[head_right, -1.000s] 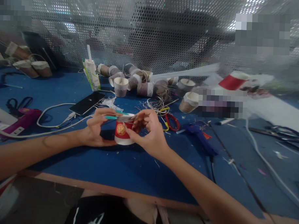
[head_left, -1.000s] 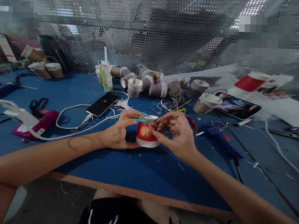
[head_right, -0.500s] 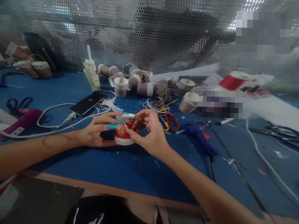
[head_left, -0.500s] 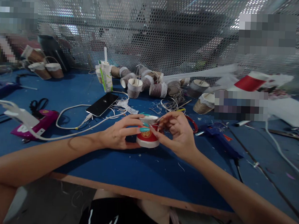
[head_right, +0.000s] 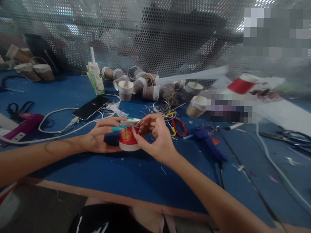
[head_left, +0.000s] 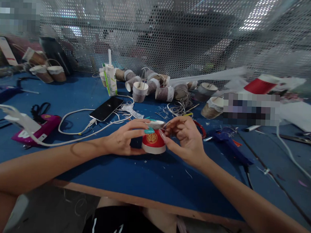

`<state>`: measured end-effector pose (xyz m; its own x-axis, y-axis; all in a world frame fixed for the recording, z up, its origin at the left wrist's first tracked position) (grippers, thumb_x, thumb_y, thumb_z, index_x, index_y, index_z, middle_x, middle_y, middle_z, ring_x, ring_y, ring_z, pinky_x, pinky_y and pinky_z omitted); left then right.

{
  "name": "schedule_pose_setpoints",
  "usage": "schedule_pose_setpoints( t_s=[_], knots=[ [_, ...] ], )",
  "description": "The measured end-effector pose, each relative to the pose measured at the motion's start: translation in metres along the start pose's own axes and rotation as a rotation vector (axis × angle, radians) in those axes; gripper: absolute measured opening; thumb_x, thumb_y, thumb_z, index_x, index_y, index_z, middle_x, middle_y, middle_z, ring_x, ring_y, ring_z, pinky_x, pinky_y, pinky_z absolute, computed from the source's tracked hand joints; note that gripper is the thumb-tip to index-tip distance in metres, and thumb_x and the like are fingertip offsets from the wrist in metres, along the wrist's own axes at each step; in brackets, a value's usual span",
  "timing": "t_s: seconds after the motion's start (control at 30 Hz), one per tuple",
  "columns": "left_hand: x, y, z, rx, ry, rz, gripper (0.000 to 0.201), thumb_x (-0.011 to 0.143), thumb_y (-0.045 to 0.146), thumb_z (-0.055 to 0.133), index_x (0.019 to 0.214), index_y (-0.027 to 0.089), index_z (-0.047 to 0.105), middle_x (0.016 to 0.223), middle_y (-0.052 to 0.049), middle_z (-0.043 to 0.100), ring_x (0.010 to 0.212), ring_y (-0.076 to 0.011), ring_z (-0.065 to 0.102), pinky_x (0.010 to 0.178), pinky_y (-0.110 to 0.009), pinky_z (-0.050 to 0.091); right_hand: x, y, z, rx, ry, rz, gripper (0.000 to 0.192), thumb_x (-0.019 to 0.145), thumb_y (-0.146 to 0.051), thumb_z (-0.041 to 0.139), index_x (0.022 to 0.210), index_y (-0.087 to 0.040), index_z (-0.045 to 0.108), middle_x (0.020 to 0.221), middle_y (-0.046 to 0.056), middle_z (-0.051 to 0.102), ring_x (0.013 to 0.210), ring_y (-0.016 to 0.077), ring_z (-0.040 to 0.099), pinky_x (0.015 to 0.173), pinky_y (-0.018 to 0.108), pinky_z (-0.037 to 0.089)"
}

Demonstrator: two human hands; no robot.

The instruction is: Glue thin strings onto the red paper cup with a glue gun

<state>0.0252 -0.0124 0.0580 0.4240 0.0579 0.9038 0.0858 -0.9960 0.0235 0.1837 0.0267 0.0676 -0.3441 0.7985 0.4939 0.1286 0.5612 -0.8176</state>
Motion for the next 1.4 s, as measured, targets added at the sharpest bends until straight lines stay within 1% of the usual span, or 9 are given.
schedule_pose_setpoints(
  t_s=[0.4,0.57,0.7,0.8,1.03,1.13,1.27,1.33,1.4],
  knots=[
    [-0.006,-0.006,-0.004,0.034,0.08,-0.114,0.091,0.069,0.03,0.084,0.139,0.036,0.027,0.127,-0.005,0.038,0.117,-0.0214,0.059,0.093,-0.042,0.061,0.0,0.01,-0.001,0.212,-0.005,0.147,0.023,0.079,-0.03,0.067,0.094,-0.025,0.05,0.085,0.0,0.059,0.065,0.0134,0.057,0.057,0.03,0.051],
    [-0.007,-0.019,-0.001,-0.011,-0.001,-0.279,0.095,0.07,0.033,0.083,0.144,0.029,0.024,0.139,-0.015,0.04,0.127,-0.029,0.052,0.095,-0.047,0.058,-0.001,0.015,-0.004,0.346,0.03,0.199,0.031,0.074,-0.042,0.065,0.095,-0.024,0.051,0.082,0.002,0.059,0.062,0.0159,0.057,0.044,0.029,0.046],
    [-0.013,-0.027,0.007,-0.127,-0.097,-0.37,0.098,0.072,0.026,0.08,0.148,0.027,0.018,0.135,-0.015,0.049,0.127,-0.0302,0.055,0.103,-0.051,0.053,0.0,0.018,-0.012,0.282,0.099,0.194,0.032,0.082,-0.054,0.057,0.091,-0.024,0.051,0.068,-0.001,0.059,0.05,0.0141,0.055,0.04,0.027,0.043],
    [-0.012,-0.028,0.006,-0.113,-0.105,-0.4,0.088,0.07,0.021,0.079,0.144,0.025,0.03,0.129,-0.013,0.054,0.125,-0.0303,0.057,0.105,-0.051,0.051,0.002,0.021,-0.02,0.189,0.163,0.179,0.039,0.085,-0.062,0.051,0.085,-0.023,0.05,0.061,-0.002,0.059,0.045,0.012,0.052,0.039,0.025,0.042],
    [-0.013,-0.033,0.001,0.05,-0.095,-0.487,0.072,0.074,0.011,0.068,0.137,0.023,0.037,0.136,-0.014,0.048,0.134,-0.032,0.048,0.103,-0.047,0.053,0.002,0.024,-0.032,0.032,0.232,0.197,0.041,0.089,-0.064,0.043,0.087,-0.023,0.045,0.064,-0.002,0.062,0.043,0.0119,0.058,0.041,0.025,0.047],
    [-0.016,-0.036,-0.001,0.094,-0.031,-0.457,0.071,0.076,0.007,0.064,0.138,0.022,0.034,0.131,-0.014,0.05,0.128,-0.0287,0.053,0.104,-0.046,0.053,-0.002,0.01,-0.021,-0.134,0.106,0.086,0.032,0.095,-0.054,0.037,0.095,-0.022,0.044,0.071,0.001,0.065,0.05,0.0144,0.064,0.047,0.027,0.053],
    [-0.016,-0.039,-0.008,0.144,0.053,-0.467,0.073,0.073,0.006,0.067,0.138,0.022,0.035,0.128,-0.013,0.049,0.123,-0.0263,0.055,0.101,-0.044,0.055,-0.014,-0.036,0.007,-0.593,-0.09,-0.329,0.022,0.096,-0.034,0.038,0.11,-0.019,0.046,0.09,0.01,0.069,0.078,0.021,0.071,0.066,0.034,0.059],
    [-0.015,-0.039,-0.012,0.159,0.081,-0.498,0.075,0.072,0.006,0.068,0.137,0.022,0.036,0.128,-0.012,0.047,0.121,-0.0258,0.054,0.097,-0.042,0.057,-0.02,-0.061,0.012,-0.839,-0.061,-0.537,0.028,0.092,-0.03,0.044,0.117,-0.017,0.045,0.1,0.014,0.068,0.093,0.0266,0.069,0.075,0.04,0.059],
    [-0.015,-0.04,-0.015,0.166,0.105,-0.525,0.077,0.07,0.005,0.068,0.138,0.023,0.036,0.128,-0.012,0.046,0.121,-0.0259,0.052,0.095,-0.041,0.058,-0.021,-0.077,0.002,-1.07,0.062,-0.589,0.034,0.089,-0.028,0.051,0.12,-0.016,0.044,0.111,0.019,0.065,0.109,0.0319,0.063,0.088,0.048,0.054]
  ],
)
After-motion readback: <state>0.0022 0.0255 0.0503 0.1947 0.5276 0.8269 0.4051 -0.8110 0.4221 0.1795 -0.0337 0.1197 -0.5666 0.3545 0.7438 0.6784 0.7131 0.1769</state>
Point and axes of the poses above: each hand's wrist, its own x-axis towards the middle knuckle, its own z-axis out of the palm, y = z × x, the point moved 8 cm from there along x, towards the middle knuckle
